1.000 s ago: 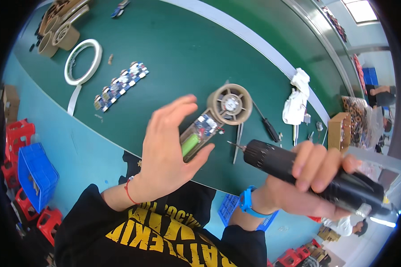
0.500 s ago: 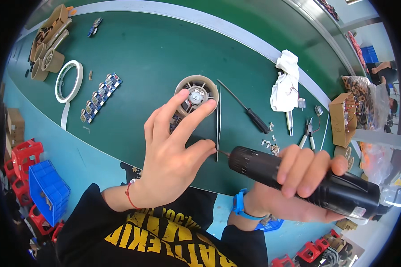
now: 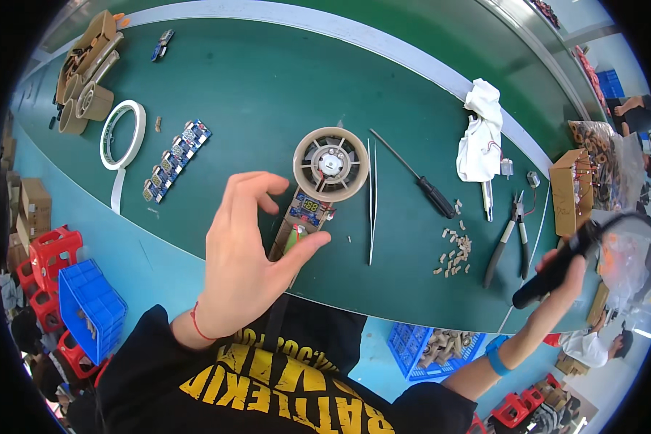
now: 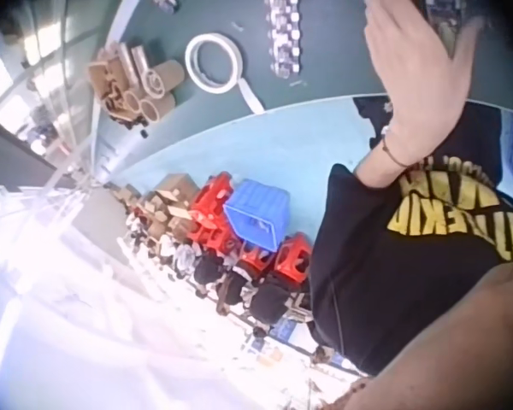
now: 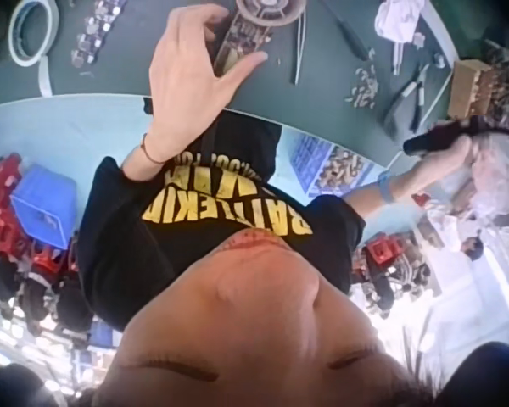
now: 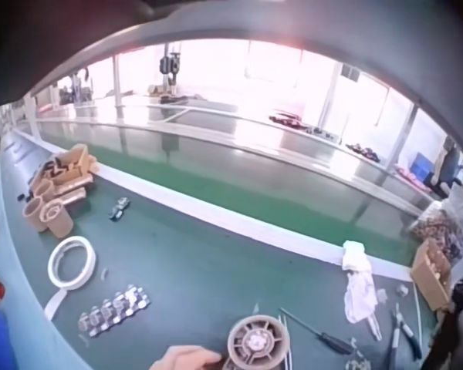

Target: The person assembles handheld fans by connecting wires to circuit boards using tweezers, fitting internal components into the fan housings, and fastening parts with an electric screwdriver.

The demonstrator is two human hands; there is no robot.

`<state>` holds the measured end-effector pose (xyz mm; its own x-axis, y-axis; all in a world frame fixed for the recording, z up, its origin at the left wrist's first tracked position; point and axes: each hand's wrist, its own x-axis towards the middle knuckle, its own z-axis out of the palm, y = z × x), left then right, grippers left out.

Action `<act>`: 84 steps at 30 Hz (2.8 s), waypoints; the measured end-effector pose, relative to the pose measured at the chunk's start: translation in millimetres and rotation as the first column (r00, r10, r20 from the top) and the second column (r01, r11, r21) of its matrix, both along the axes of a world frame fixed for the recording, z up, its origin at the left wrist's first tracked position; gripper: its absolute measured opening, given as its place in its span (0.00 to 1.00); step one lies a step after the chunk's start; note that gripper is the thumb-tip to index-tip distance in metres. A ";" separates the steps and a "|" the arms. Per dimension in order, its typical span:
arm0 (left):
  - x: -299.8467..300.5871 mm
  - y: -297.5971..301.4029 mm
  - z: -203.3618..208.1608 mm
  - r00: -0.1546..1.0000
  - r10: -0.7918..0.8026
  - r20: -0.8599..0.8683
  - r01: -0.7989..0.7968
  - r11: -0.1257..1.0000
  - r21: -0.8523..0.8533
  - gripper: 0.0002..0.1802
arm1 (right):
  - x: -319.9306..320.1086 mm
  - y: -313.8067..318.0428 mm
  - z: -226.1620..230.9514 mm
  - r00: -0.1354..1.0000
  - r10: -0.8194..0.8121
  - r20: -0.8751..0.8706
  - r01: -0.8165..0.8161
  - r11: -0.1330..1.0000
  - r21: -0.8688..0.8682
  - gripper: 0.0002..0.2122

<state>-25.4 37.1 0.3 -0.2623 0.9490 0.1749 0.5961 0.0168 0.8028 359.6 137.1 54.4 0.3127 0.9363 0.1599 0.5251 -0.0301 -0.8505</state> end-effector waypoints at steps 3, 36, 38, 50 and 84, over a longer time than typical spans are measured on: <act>1.5 0.1 -1.5 0.998 -0.022 -0.055 0.021 0.999 -0.029 0.25 | 5.9 13.1 -19.9 0.952 -0.081 0.296 0.090 0.996 -0.016 0.17; 5.3 -2.9 -17.8 0.978 -0.120 -0.170 0.128 0.991 0.038 0.33 | -260.7 -52.3 -33.7 0.841 0.449 -0.301 -0.537 0.760 -0.366 0.09; 5.4 -1.8 -18.5 0.983 -0.108 -0.148 0.116 0.992 0.047 0.34 | -261.5 -51.4 -35.5 0.841 0.448 -0.303 -0.536 0.763 -0.360 0.09; 8.1 -1.8 -18.6 0.984 -0.085 -0.158 0.096 0.993 0.070 0.31 | -262.9 -54.6 -43.1 0.837 0.452 -0.307 -0.536 0.790 -0.298 0.10; 10.2 1.3 -23.8 0.987 -0.067 -0.149 0.085 0.990 0.117 0.26 | -254.2 -55.1 -32.7 0.870 0.421 -0.255 -0.490 0.787 -0.374 0.05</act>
